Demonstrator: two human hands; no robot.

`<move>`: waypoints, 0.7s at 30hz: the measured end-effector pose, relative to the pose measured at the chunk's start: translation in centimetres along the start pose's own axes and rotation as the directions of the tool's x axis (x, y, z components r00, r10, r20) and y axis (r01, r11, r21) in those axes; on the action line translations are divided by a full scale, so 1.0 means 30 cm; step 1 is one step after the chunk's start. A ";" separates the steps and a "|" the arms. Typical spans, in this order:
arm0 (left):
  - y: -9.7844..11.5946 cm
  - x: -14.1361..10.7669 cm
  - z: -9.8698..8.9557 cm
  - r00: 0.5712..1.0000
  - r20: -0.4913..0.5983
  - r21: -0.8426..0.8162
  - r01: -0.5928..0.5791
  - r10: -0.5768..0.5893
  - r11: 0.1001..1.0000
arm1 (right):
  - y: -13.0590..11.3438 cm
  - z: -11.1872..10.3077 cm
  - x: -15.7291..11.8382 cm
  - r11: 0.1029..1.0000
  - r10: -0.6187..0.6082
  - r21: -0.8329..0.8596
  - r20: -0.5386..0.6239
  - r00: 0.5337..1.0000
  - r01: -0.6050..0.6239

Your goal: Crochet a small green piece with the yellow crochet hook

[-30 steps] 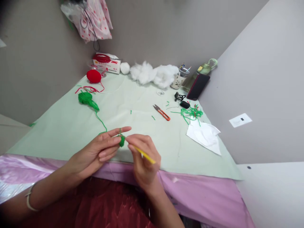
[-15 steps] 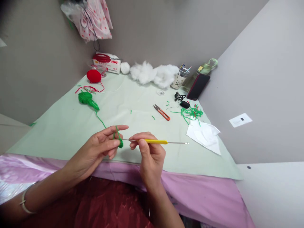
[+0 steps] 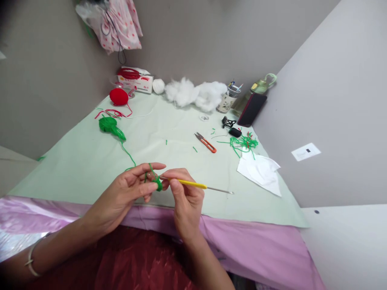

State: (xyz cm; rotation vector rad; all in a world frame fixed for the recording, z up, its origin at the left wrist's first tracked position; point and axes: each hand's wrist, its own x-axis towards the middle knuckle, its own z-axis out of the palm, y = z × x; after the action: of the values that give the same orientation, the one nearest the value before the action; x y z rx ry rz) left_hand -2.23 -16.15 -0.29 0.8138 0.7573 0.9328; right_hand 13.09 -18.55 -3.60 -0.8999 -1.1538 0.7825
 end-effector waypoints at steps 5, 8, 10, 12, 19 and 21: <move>0.013 -0.005 -0.001 1.000 0.004 0.000 -0.007 0.007 1.000 | -0.006 -0.006 0.001 0.999 -0.009 0.052 0.050 0.999 0.006; 0.014 -0.005 -0.002 1.000 -0.003 0.020 -0.016 0.016 1.000 | -0.013 -0.010 0.005 0.999 -0.010 0.033 0.100 0.995 0.007; 0.012 -0.004 -0.003 0.999 -0.014 0.025 -0.029 0.030 0.999 | -0.020 -0.010 0.007 1.000 -0.012 -0.021 0.117 0.993 0.014; 0.010 -0.003 -0.003 0.999 -0.022 0.031 -0.039 0.040 0.999 | -0.025 -0.006 0.008 0.996 -0.045 -0.075 0.099 0.994 0.052; 0.010 -0.009 -0.018 0.999 0.029 0.037 -0.034 0.033 0.999 | -0.014 -0.003 0.010 0.999 -0.027 0.022 0.018 0.999 0.026; 0.011 -0.010 -0.020 0.999 0.027 0.033 -0.043 0.042 0.999 | -0.010 -0.001 0.016 0.998 0.007 0.056 0.002 1.000 -0.007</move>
State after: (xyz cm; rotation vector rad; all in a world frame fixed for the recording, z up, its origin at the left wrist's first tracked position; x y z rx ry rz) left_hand -2.98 -16.14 -0.25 0.8724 0.7370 0.9475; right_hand 13.24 -18.25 -3.11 -0.8576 -1.1259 0.8179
